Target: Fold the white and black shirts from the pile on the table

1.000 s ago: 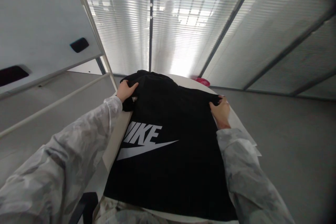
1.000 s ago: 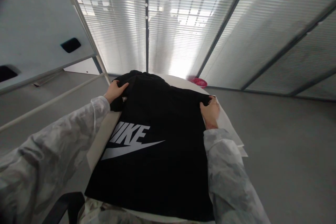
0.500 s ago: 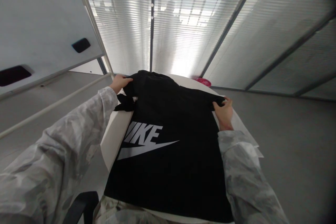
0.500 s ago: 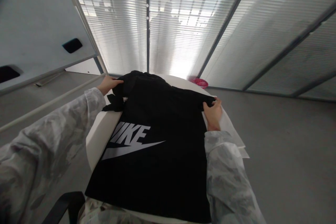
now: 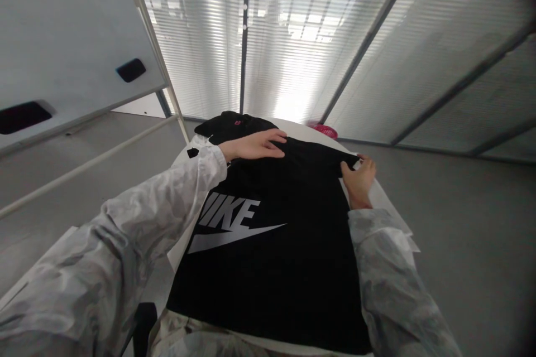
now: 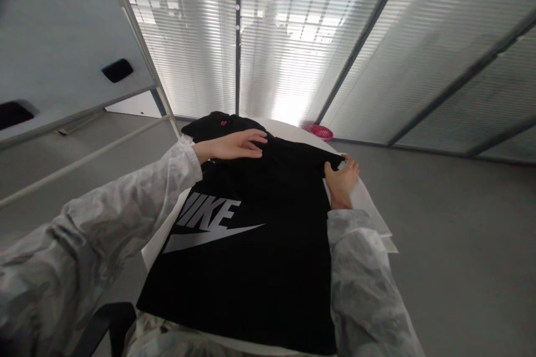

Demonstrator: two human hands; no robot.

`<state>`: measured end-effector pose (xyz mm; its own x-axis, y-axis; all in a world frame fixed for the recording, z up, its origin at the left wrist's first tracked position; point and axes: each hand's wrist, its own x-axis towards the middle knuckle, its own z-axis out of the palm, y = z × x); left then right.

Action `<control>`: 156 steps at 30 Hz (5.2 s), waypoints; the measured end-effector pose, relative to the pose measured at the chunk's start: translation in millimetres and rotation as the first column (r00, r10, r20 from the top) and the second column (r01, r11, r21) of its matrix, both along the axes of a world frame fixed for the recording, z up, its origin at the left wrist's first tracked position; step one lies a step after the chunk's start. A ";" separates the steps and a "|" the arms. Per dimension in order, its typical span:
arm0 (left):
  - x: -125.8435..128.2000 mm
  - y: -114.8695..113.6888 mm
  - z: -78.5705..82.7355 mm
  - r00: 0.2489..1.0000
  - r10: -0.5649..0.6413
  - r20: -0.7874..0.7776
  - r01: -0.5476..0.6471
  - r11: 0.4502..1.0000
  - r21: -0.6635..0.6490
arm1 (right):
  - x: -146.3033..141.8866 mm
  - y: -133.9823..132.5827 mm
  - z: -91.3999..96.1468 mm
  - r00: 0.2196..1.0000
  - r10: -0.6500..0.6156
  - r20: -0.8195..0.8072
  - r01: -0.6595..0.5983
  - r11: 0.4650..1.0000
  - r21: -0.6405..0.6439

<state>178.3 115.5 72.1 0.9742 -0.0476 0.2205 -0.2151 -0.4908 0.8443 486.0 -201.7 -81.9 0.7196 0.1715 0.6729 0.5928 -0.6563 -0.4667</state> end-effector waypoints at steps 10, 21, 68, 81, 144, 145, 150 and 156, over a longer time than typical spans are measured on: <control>-63.9 10.7 -16.9 0.947 0.316 0.055 -0.233 0.560 0.795 | -59.9 66.7 71.4 0.855 0.480 -0.194 -0.518 0.787 -0.336; -99.1 9.9 -28.4 0.756 0.652 -0.061 -0.298 0.426 0.854 | -92.7 176.5 58.6 0.680 0.450 -0.579 -0.630 0.763 -0.146; -110.0 -24.8 -67.8 0.804 0.533 -0.263 -0.298 0.745 0.597 | -71.1 189.0 51.2 0.750 0.439 -0.494 -0.542 0.837 -0.079; -98.6 -8.6 -82.5 0.827 0.516 -0.225 -0.403 0.821 0.404 | -83.6 216.3 74.9 0.877 0.372 -0.305 -0.422 0.900 -0.113; -87.5 -9.4 -103.5 0.829 0.543 -0.130 -0.459 0.795 0.396 | -256.5 17.1 66.9 0.236 0.938 -0.254 -0.874 0.090 -0.477; -86.5 -9.1 -103.9 0.836 0.531 -0.139 -0.444 0.804 0.396 | -256.5 20.4 67.8 0.247 0.933 -0.262 -0.875 0.098 -0.474; -87.1 -5.7 -102.5 0.860 0.485 -0.157 -0.388 0.823 0.415 | -224.5 47.8 69.5 0.424 0.882 -0.203 -0.846 0.307 -0.435; -84.9 -4.0 -98.9 0.877 0.441 -0.190 -0.368 0.871 0.324 | -128.5 110.2 51.2 0.861 0.461 -0.214 -0.506 0.821 -0.266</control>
